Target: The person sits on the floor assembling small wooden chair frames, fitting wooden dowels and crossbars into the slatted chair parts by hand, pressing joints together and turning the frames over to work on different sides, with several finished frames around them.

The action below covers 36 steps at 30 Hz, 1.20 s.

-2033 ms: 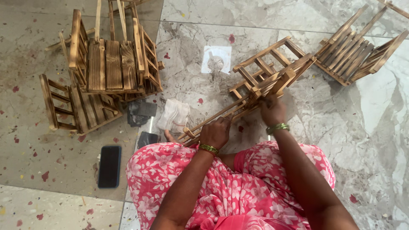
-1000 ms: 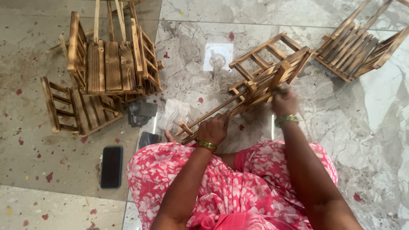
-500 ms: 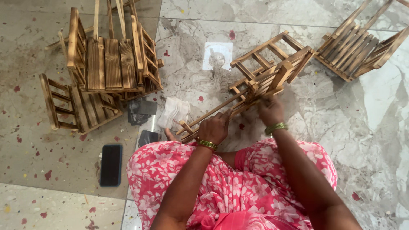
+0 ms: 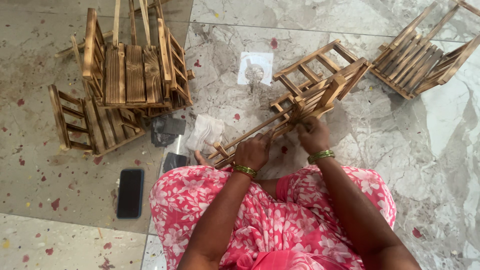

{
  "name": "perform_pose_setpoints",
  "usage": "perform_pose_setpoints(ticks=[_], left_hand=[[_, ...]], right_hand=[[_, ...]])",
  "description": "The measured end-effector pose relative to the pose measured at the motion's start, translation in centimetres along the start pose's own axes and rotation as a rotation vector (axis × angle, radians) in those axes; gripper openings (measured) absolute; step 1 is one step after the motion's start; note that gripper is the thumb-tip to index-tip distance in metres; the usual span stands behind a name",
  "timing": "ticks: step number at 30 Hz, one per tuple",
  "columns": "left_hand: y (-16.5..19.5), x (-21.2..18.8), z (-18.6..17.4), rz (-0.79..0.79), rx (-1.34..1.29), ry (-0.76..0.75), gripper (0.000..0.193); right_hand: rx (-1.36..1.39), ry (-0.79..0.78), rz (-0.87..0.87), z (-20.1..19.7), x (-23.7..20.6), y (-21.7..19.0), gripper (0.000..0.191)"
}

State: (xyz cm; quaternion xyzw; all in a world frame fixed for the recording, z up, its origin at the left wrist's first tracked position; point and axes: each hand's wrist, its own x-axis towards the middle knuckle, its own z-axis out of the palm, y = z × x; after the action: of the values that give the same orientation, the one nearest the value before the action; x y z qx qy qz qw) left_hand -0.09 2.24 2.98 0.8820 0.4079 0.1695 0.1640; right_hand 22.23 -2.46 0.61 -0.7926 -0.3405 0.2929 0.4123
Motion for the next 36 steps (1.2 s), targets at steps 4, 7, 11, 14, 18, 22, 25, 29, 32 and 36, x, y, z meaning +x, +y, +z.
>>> perform_pose_setpoints(ticks=[4, 7, 11, 14, 18, 22, 25, 29, 32, 36], left_hand=[[0.1, -0.1, -0.1, 0.002, 0.001, 0.006, 0.037], [0.2, 0.1, -0.2, -0.004, 0.009, -0.003, 0.038], [0.1, 0.0, -0.2, -0.003, -0.002, 0.011, 0.036], [0.3, -0.1, -0.1, -0.010, -0.010, 0.012, 0.035], [0.4, -0.1, -0.1, -0.004, -0.003, 0.021, 0.036], [0.5, -0.2, -0.1, 0.011, -0.011, 0.030, 0.037], [0.5, -0.3, -0.1, -0.003, -0.031, 0.046, 0.036], [0.4, -0.2, 0.0, 0.004, -0.010, 0.030, 0.036], [0.3, -0.2, 0.0, 0.006, -0.009, 0.014, 0.036], [0.4, -0.4, 0.0, 0.013, -0.021, -0.010, 0.037]], right_hand=[[-0.070, 0.115, -0.195, -0.5, 0.4, 0.0, 0.023], [-0.166, 0.058, -0.345, -0.2, 0.1, 0.0, 0.021], [-0.138, 0.016, -0.255, -0.1, -0.2, -0.3, 0.019], [-0.214, 0.080, -0.296, -0.2, -0.3, -0.7, 0.018], [-0.196, 0.049, -0.366, 0.1, -0.8, -1.1, 0.018], [-0.438, 0.056, -0.521, -0.3, -1.1, -1.2, 0.016], [-0.671, 0.087, -0.509, -0.9, -0.9, -1.0, 0.011], [-0.866, 0.092, -0.652, -1.0, -0.8, -0.6, 0.010], [-0.705, 0.051, -0.896, -0.9, -0.7, -0.1, 0.011], [-0.928, 0.013, -0.840, -1.1, -0.1, 0.3, 0.009]])
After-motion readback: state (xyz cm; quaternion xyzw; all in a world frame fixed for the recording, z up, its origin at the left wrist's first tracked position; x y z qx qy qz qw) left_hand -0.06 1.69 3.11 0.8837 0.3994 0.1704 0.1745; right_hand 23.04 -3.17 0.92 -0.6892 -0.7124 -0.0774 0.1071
